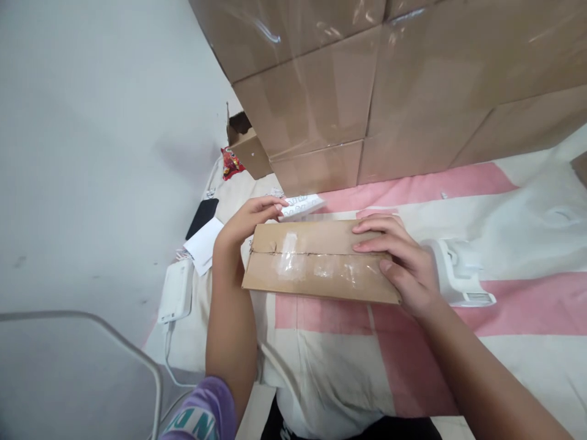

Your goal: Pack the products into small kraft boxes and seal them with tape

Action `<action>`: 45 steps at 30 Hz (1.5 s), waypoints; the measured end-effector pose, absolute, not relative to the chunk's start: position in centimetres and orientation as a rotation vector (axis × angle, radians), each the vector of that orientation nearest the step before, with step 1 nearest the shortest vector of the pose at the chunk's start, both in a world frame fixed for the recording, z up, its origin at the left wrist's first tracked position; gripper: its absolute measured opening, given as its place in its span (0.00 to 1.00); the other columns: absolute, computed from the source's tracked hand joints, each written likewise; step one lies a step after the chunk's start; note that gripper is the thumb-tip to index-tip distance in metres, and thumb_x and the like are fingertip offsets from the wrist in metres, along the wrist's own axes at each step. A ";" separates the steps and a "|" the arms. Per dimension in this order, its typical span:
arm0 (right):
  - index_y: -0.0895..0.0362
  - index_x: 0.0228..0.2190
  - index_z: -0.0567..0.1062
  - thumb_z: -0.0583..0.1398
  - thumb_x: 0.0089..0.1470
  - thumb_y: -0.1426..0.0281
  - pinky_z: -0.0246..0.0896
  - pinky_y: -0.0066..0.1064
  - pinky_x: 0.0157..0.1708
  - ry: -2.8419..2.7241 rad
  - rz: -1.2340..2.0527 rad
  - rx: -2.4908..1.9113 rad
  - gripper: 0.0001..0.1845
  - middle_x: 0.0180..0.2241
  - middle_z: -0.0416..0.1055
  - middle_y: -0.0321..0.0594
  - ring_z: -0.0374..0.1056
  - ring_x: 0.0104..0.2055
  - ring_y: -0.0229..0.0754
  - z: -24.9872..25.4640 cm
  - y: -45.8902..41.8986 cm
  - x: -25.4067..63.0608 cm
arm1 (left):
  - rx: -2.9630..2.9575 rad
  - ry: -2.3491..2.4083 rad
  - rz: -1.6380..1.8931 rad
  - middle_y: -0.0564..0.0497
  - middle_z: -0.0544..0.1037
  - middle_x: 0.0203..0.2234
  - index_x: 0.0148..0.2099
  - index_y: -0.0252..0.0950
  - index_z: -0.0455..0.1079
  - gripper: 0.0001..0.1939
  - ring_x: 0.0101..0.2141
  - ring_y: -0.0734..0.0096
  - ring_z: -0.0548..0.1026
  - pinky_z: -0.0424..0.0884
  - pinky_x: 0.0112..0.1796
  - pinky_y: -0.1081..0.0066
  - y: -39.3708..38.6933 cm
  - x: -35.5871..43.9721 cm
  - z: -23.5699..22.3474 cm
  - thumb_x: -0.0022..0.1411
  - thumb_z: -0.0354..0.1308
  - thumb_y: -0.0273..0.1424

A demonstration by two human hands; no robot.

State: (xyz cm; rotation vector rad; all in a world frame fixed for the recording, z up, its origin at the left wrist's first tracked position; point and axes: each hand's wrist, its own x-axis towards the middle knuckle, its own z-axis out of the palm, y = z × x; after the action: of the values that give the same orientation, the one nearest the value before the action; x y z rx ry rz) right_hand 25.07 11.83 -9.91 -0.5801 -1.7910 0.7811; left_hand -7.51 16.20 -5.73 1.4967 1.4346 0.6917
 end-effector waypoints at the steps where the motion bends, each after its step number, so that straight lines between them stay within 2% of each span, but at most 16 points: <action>1: 0.48 0.43 0.82 0.58 0.59 0.69 0.54 0.59 0.61 -1.790 0.775 -0.576 0.15 0.50 0.74 0.45 0.66 0.57 0.57 -9.9 11.8 25.1 | 1.492 1.408 0.663 0.50 0.80 0.33 0.48 0.36 0.76 0.17 0.33 0.72 0.75 0.68 0.34 0.73 16.4 -7.7 -6.1 0.62 0.60 0.40; 5: 0.48 0.43 0.82 0.58 0.58 0.69 0.56 0.59 0.61 -1.799 0.750 -0.555 0.15 0.50 0.75 0.45 0.66 0.57 0.57 -9.9 12.0 25.1 | 1.467 1.287 0.496 0.51 0.80 0.31 0.44 0.35 0.80 0.16 0.31 0.72 0.74 0.68 0.33 0.72 17.1 -8.1 -7.5 0.53 0.66 0.35; 9: 0.49 0.42 0.82 0.58 0.58 0.69 0.58 0.59 0.60 -1.797 0.757 -0.561 0.15 0.50 0.75 0.45 0.66 0.57 0.57 -9.8 12.0 25.0 | 1.438 1.309 0.465 0.52 0.79 0.26 0.38 0.36 0.81 0.12 0.31 0.68 0.74 0.69 0.33 0.70 17.1 -7.8 -7.8 0.49 0.65 0.30; 14: 0.48 0.41 0.82 0.58 0.57 0.68 0.62 0.57 0.55 -1.796 0.749 -0.585 0.14 0.48 0.76 0.45 0.68 0.54 0.57 -9.4 11.9 25.0 | 1.369 1.251 0.412 0.50 0.83 0.32 0.33 0.37 0.81 0.07 0.36 0.65 0.76 0.72 0.37 0.68 17.1 -7.0 -8.1 0.49 0.65 0.28; 18: 0.49 0.40 0.82 0.60 0.55 0.70 0.63 0.52 0.48 -1.846 0.701 -0.563 0.13 0.46 0.76 0.46 0.69 0.49 0.55 -9.1 11.8 25.3 | 1.288 1.167 0.402 0.48 0.84 0.37 0.35 0.37 0.82 0.09 0.41 0.59 0.78 0.75 0.42 0.65 17.6 -6.9 -9.0 0.48 0.66 0.28; 21: 0.49 0.40 0.82 0.60 0.55 0.72 0.62 0.51 0.46 -1.865 0.696 -0.559 0.13 0.44 0.76 0.45 0.69 0.47 0.55 -9.0 11.7 25.6 | 1.254 1.114 0.359 0.48 0.85 0.39 0.37 0.38 0.82 0.11 0.42 0.58 0.79 0.76 0.42 0.64 18.0 -6.9 -9.5 0.47 0.68 0.28; 25: 0.50 0.40 0.81 0.59 0.54 0.73 0.65 0.49 0.45 -1.889 0.714 -0.542 0.14 0.45 0.74 0.45 0.69 0.48 0.53 -8.8 11.5 25.8 | 1.244 1.087 0.296 0.49 0.84 0.39 0.38 0.37 0.82 0.13 0.40 0.61 0.79 0.75 0.42 0.66 17.9 -6.8 -9.7 0.46 0.71 0.29; 28: 0.48 0.40 0.81 0.59 0.53 0.73 0.70 0.45 0.41 -1.947 0.722 -0.529 0.14 0.44 0.73 0.43 0.70 0.47 0.52 -8.3 11.4 25.8 | 1.213 1.089 0.292 0.50 0.84 0.35 0.35 0.37 0.81 0.09 0.38 0.64 0.78 0.74 0.41 0.67 17.6 -6.5 -9.7 0.50 0.71 0.35; 30: 0.48 0.41 0.81 0.59 0.54 0.73 0.73 0.42 0.40 -1.979 0.745 -0.500 0.15 0.44 0.72 0.43 0.72 0.47 0.50 -7.9 11.3 25.6 | 1.258 1.109 0.298 0.49 0.83 0.35 0.35 0.36 0.81 0.12 0.36 0.65 0.78 0.73 0.40 0.68 17.6 -6.3 -9.7 0.54 0.70 0.39; 33: 0.50 0.42 0.79 0.58 0.53 0.74 0.74 0.40 0.42 -2.000 0.792 -0.422 0.16 0.44 0.72 0.43 0.72 0.48 0.49 -7.4 11.0 25.1 | 1.370 1.137 0.242 0.52 0.77 0.23 0.40 0.34 0.82 0.19 0.26 0.73 0.71 0.67 0.31 0.71 17.8 -6.2 -10.0 0.58 0.67 0.46; 36: 0.52 0.43 0.78 0.58 0.53 0.75 0.73 0.42 0.44 -2.030 0.846 -0.372 0.16 0.45 0.72 0.44 0.72 0.49 0.49 -7.3 10.5 24.7 | 1.412 1.135 0.215 0.58 0.67 0.14 0.46 0.32 0.82 0.25 0.21 0.77 0.61 0.60 0.27 0.72 18.2 -6.4 -10.2 0.57 0.68 0.47; 38: 0.53 0.42 0.78 0.58 0.53 0.74 0.71 0.41 0.46 -2.034 0.886 -0.365 0.16 0.46 0.71 0.45 0.71 0.49 0.48 -7.5 10.2 24.7 | 1.431 1.144 0.257 0.57 0.69 0.15 0.48 0.31 0.81 0.26 0.21 0.77 0.60 0.60 0.27 0.72 18.4 -6.6 -10.4 0.54 0.69 0.46; 42: 0.54 0.43 0.77 0.58 0.53 0.74 0.68 0.40 0.48 -2.015 0.969 -0.376 0.16 0.47 0.69 0.45 0.69 0.50 0.47 -7.8 9.9 24.9 | 1.525 1.221 0.548 0.51 0.77 0.25 0.40 0.31 0.82 0.21 0.24 0.76 0.65 0.63 0.30 0.72 18.9 -7.2 -11.4 0.53 0.70 0.45; 45: 0.54 0.45 0.76 0.58 0.52 0.75 0.66 0.41 0.50 -2.020 0.983 -0.359 0.17 0.48 0.68 0.45 0.67 0.51 0.47 -7.9 9.9 24.9 | 1.590 1.297 0.710 0.57 0.69 0.20 0.40 0.34 0.80 0.18 0.24 0.77 0.62 0.60 0.31 0.72 19.4 -7.7 -12.4 0.55 0.68 0.44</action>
State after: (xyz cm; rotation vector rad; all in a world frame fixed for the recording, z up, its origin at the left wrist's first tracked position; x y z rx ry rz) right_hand 24.92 9.85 -7.89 -0.3591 -2.0199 0.9829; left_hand -7.69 19.39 -12.44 1.5905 1.2974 0.7095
